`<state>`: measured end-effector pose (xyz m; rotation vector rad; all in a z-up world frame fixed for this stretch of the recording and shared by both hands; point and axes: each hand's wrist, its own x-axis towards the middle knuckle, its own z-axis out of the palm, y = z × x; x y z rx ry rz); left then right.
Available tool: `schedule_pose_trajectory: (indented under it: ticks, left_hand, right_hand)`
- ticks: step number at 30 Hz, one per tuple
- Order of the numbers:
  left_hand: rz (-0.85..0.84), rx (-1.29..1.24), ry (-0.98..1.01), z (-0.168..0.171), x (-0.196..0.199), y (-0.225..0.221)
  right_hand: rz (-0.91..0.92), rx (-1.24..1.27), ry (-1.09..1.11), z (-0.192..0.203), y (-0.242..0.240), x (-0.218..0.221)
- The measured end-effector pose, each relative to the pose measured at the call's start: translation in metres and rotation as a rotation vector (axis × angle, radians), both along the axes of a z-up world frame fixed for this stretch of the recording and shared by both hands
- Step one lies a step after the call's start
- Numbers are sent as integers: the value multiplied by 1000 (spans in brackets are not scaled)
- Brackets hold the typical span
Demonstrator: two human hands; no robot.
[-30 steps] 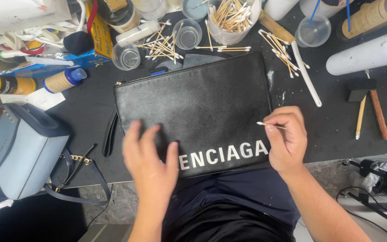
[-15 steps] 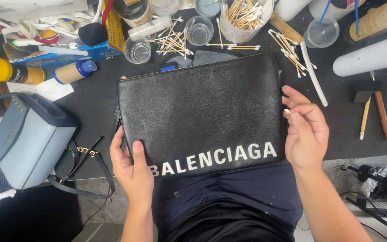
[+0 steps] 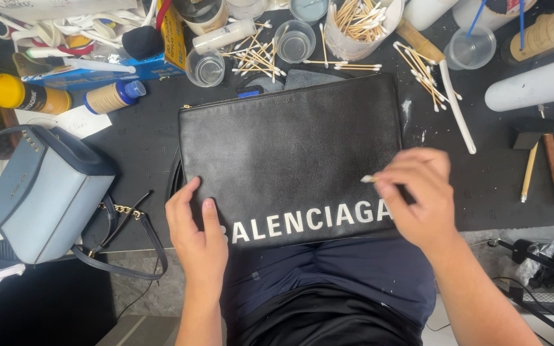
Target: The person cleans a black leather clutch with white lettering by applying a substance from a cotton swab to the surface of the bag and the lettering.
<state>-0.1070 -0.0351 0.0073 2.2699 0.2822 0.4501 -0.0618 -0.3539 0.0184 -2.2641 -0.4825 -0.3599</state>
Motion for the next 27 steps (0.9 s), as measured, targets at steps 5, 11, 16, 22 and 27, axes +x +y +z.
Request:
schedule_pose_trajectory:
  ticks: [5, 11, 16, 22, 27]
  left_hand:
    - [-66, 428, -76, 15, 3, -23]
    - [-676, 139, 104, 18, 17, -57]
    - [-688, 176, 163, 16, 22, -62]
    - [-690, 177, 191, 12, 21, -62]
    - [-686, 178, 185, 13, 21, -62]
  right_hand:
    - [346, -43, 187, 11, 16, 2]
    - [344, -74, 176, 5, 21, 4]
    - [337, -87, 150, -1, 20, 1]
    - [372, -122, 166, 0, 21, 2]
    - [342, -117, 148, 2, 24, 1]
